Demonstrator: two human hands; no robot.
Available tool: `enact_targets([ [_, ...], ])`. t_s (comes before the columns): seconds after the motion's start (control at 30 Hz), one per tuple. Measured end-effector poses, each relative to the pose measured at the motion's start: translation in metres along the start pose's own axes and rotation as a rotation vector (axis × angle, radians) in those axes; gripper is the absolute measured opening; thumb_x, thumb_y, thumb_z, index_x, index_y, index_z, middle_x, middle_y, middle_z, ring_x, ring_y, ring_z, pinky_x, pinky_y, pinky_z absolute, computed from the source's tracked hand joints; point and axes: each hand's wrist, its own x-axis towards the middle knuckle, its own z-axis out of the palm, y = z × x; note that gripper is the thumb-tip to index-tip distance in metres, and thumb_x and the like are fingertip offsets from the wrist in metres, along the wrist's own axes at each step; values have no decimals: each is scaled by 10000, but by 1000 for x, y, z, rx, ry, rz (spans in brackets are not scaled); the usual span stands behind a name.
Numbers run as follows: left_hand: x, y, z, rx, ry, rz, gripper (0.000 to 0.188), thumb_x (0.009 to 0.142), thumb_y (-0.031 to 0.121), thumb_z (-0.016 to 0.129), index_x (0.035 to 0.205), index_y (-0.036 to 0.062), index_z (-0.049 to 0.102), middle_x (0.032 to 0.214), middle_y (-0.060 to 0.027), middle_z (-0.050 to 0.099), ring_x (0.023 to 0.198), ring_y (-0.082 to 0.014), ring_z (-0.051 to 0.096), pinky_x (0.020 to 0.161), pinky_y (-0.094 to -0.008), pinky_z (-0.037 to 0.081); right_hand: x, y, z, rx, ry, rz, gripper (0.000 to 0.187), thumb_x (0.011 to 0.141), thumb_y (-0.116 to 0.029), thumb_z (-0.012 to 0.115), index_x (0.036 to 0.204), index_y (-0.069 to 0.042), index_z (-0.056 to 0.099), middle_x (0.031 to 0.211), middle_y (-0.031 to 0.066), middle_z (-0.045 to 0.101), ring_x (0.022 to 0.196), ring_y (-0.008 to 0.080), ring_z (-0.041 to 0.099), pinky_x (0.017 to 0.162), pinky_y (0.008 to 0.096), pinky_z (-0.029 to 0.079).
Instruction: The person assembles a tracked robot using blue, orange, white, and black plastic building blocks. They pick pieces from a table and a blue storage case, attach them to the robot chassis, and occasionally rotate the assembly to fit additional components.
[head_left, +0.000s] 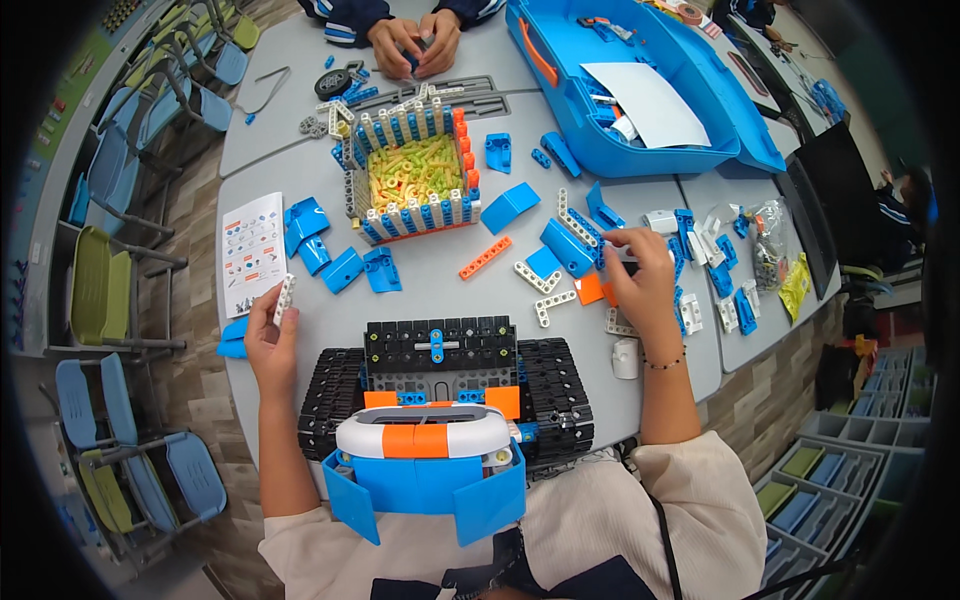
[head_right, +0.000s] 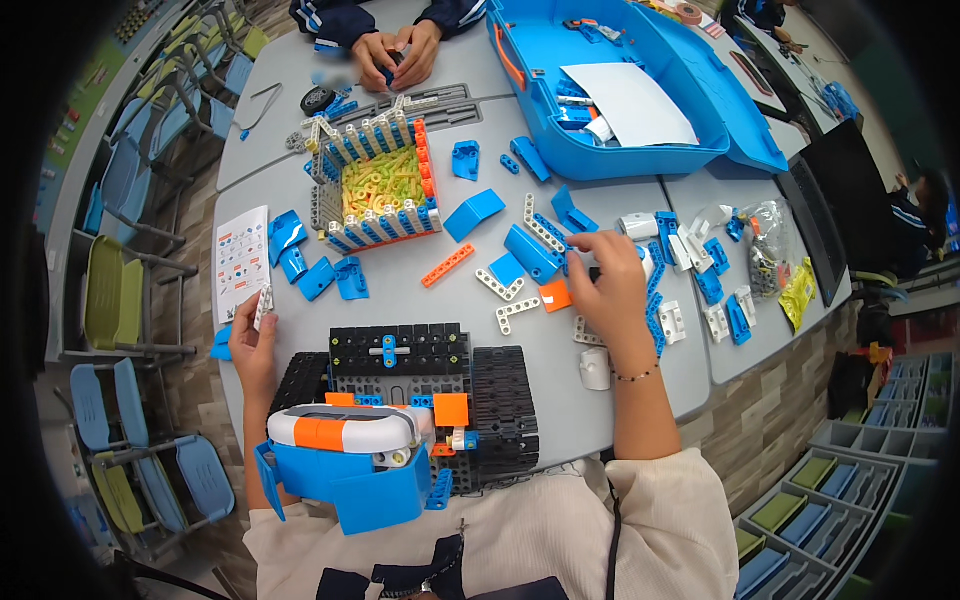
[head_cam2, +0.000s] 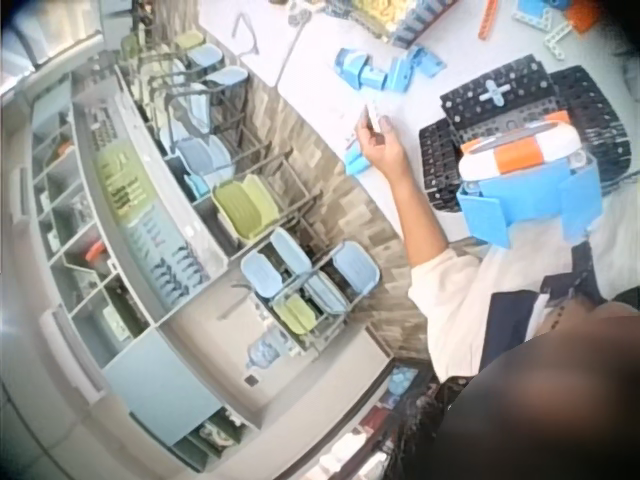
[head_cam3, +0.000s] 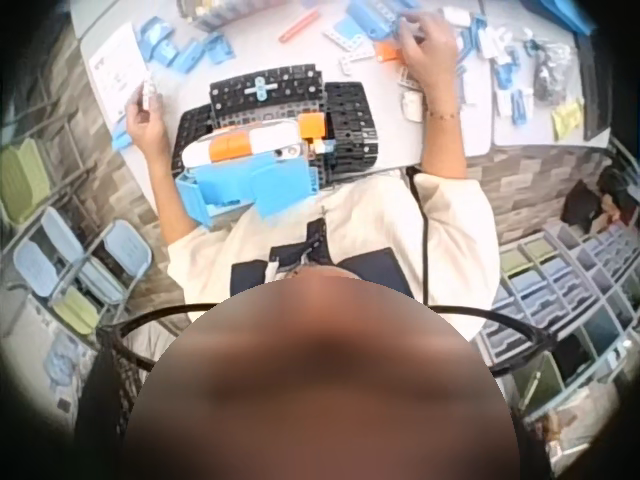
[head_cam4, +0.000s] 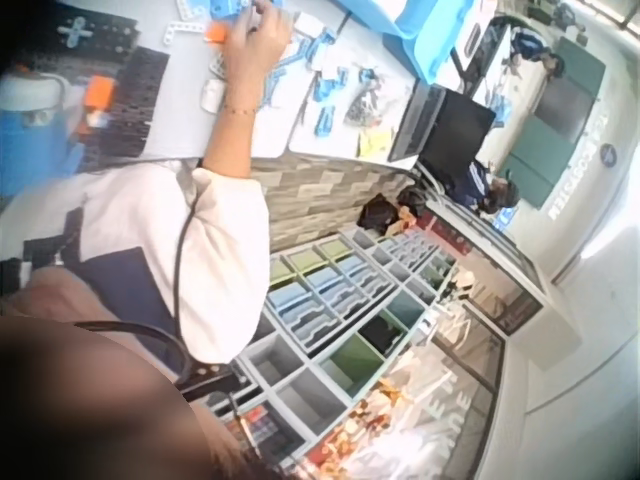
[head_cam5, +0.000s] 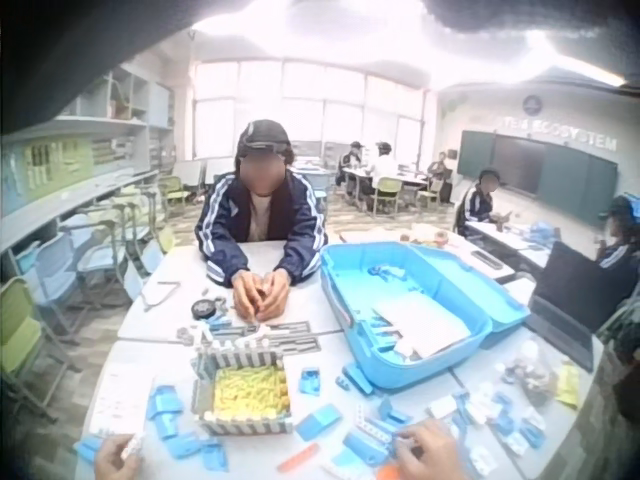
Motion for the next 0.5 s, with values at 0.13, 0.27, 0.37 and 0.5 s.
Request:
enact_targets([
  [0.13, -3, 1, -4, -5, 12, -103, 336, 960, 179, 547, 1257, 27, 586, 931, -19, 586, 754, -66, 491, 733, -243, 429, 2, 3, 11, -102, -60, -136, 92, 777, -80, 677, 865, -66, 699, 860, 77, 662, 806, 275, 591, 714, 383, 447],
  [0.27, 1, 4, -5, -86, -37, -41, 354, 989, 235, 468, 1248, 42, 613, 818, 17, 548, 702, -47, 445, 680, -212, 403, 19, 7, 23, -202, -75, -158, 83, 785, -92, 666, 852, -56, 702, 853, 101, 664, 803, 299, 612, 716, 408, 463],
  [0.37, 2, 7, 0, -221, 32, -72, 362, 980, 205, 473, 1272, 36, 603, 769, 25, 536, 722, -59, 463, 694, -210, 402, 37, 8, 27, -137, -198, -24, 119, 790, -138, 685, 866, -47, 698, 817, 117, 659, 750, 290, 631, 667, 379, 487],
  [0.5, -4, 20, -3, -424, -16, -132, 417, 918, 108, 548, 1306, -42, 534, 1108, -98, 643, 961, -157, 581, 895, -300, 464, 63, 7, 29, -208, -341, 74, 191, 774, -208, 725, 880, -51, 696, 787, 111, 658, 710, 249, 636, 634, 351, 493],
])
